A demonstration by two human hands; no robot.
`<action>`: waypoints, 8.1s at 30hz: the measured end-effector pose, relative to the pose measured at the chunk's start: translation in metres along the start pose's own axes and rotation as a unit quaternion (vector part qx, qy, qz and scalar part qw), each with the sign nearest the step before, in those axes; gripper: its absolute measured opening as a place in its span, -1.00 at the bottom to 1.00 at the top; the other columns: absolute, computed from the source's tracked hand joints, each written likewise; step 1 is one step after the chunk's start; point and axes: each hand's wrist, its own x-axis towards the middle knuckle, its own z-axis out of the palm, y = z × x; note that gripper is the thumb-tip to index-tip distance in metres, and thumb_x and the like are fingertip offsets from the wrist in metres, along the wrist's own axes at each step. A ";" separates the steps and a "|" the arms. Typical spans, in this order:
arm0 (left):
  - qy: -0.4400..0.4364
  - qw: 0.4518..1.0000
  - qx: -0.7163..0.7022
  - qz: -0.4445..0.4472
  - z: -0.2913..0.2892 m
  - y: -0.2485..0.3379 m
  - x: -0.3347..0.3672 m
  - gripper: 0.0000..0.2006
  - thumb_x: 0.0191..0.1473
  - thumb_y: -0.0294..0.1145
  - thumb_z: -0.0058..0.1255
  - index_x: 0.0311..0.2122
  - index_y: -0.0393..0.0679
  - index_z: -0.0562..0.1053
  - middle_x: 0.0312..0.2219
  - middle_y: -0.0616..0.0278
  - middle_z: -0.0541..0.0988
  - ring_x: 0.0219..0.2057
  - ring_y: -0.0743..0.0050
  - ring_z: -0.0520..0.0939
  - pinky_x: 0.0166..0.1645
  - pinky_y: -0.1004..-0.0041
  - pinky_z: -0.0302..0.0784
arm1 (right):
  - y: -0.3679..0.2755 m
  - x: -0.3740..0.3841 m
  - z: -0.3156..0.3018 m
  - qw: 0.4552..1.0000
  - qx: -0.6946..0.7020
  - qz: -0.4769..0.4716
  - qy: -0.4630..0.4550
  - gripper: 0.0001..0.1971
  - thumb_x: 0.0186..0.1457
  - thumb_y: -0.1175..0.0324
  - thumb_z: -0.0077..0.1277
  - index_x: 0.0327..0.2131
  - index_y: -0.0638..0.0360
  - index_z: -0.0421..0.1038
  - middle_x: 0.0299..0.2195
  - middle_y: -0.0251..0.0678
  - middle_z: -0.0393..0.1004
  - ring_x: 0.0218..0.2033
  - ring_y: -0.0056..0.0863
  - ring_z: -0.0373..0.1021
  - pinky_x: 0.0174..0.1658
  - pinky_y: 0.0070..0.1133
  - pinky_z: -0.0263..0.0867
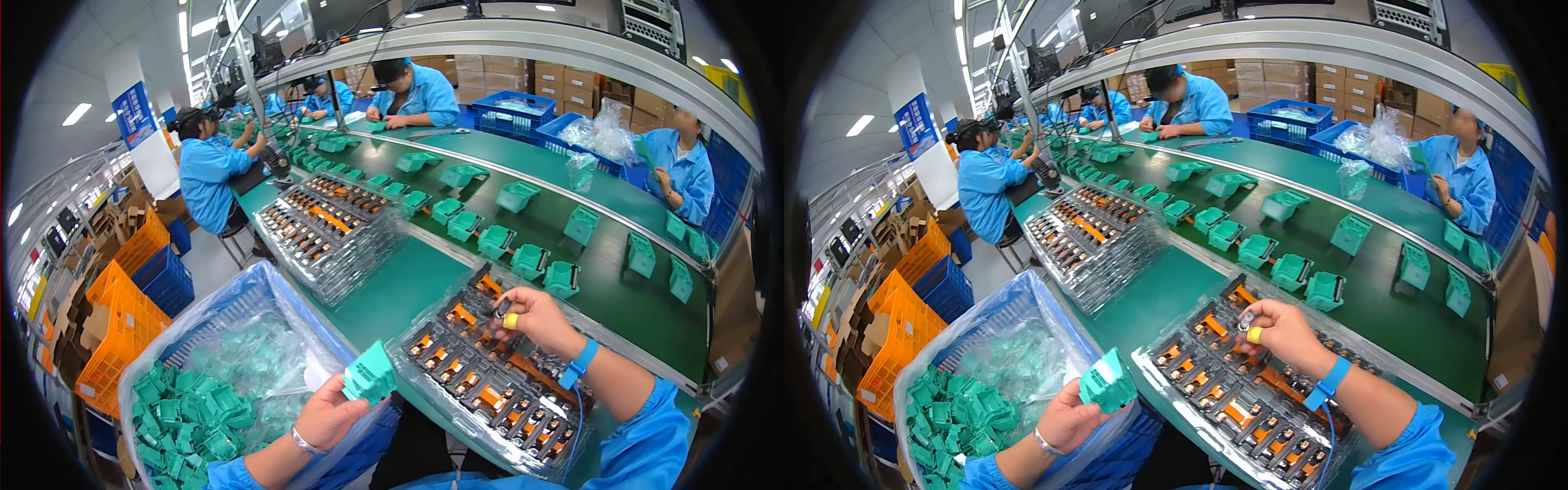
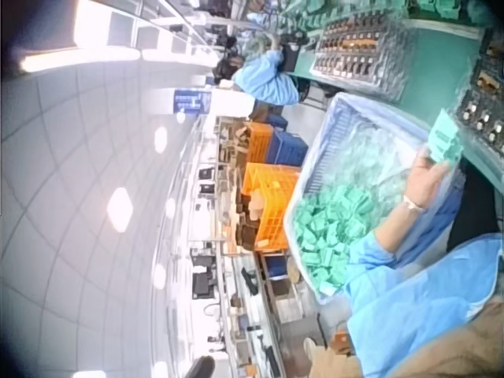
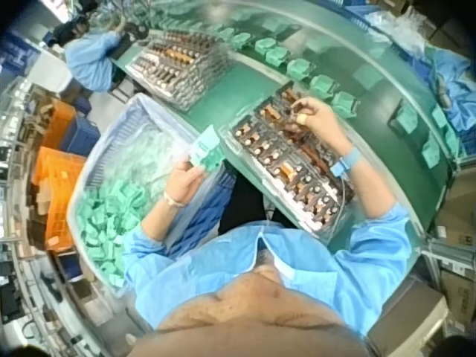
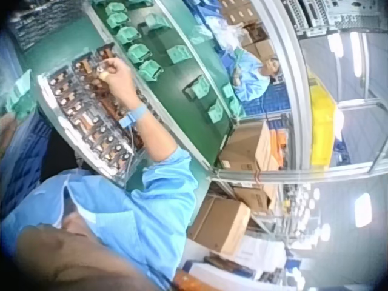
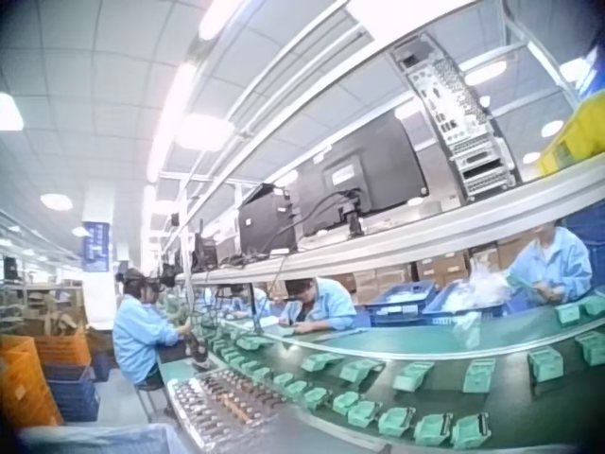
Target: The person assembles electronic components into green plastic housings by hand, placing the components into the housings on an assembly line.
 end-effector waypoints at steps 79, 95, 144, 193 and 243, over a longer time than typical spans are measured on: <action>-0.025 0.998 0.058 0.015 0.077 -0.073 0.064 -0.75 -0.05 -0.70 0.02 -0.23 -0.27 0.29 -0.20 0.10 0.46 -0.15 0.44 0.50 -0.04 0.46 0.43 | 0.012 -0.065 0.021 0.951 -0.144 -0.220 0.163 -0.90 -0.11 0.52 0.12 -0.43 0.26 0.46 -0.47 -0.28 0.44 -0.46 -0.56 0.40 -0.40 -0.62 0.33; -0.054 0.991 0.123 -0.015 0.086 -0.059 0.056 -0.73 -0.09 -0.67 0.08 -0.25 -0.31 0.31 -0.22 0.14 0.47 -0.16 0.39 0.52 -0.05 0.45 0.45 | 0.023 -0.064 0.016 0.995 0.073 -0.072 -0.021 -0.84 -0.02 0.48 0.07 -0.32 0.31 0.40 -0.41 -0.30 0.49 -0.37 -0.67 0.41 -0.30 -0.70 0.34; -0.073 0.715 0.683 -0.131 -0.169 -0.042 -0.034 -0.52 -0.04 -0.22 0.03 0.01 -0.14 0.29 -0.16 0.06 0.42 -0.12 0.07 0.44 -0.04 0.27 0.37 | 0.098 -0.077 -0.230 0.915 -0.134 0.142 0.352 -0.78 0.09 0.12 -0.09 -0.28 0.00 0.31 -0.40 -0.52 0.36 -0.53 -0.71 0.27 -0.58 -0.69 0.25; 0.095 0.986 -0.092 -0.101 0.047 -0.022 0.044 -0.59 0.03 -0.53 -0.15 0.03 -0.20 0.17 -0.07 0.06 0.40 -0.05 0.11 0.45 0.04 0.06 0.37 | -0.004 0.077 0.012 0.942 -0.329 0.000 0.063 -0.56 -0.02 0.19 0.02 -0.06 0.18 0.34 -0.11 -0.08 0.39 -0.06 -0.20 0.31 -0.03 -0.37 0.22; 0.038 0.998 0.051 -0.005 0.051 -0.062 0.031 -0.77 -0.05 -0.64 0.07 -0.24 -0.28 0.36 -0.29 0.17 0.51 -0.22 0.50 0.53 -0.05 0.50 0.44 | 0.006 -0.057 0.049 0.991 -0.074 -0.114 0.008 -0.83 -0.07 0.41 0.15 -0.38 0.21 0.41 -0.52 -0.43 0.43 -0.51 -0.69 0.33 -0.41 -0.69 0.30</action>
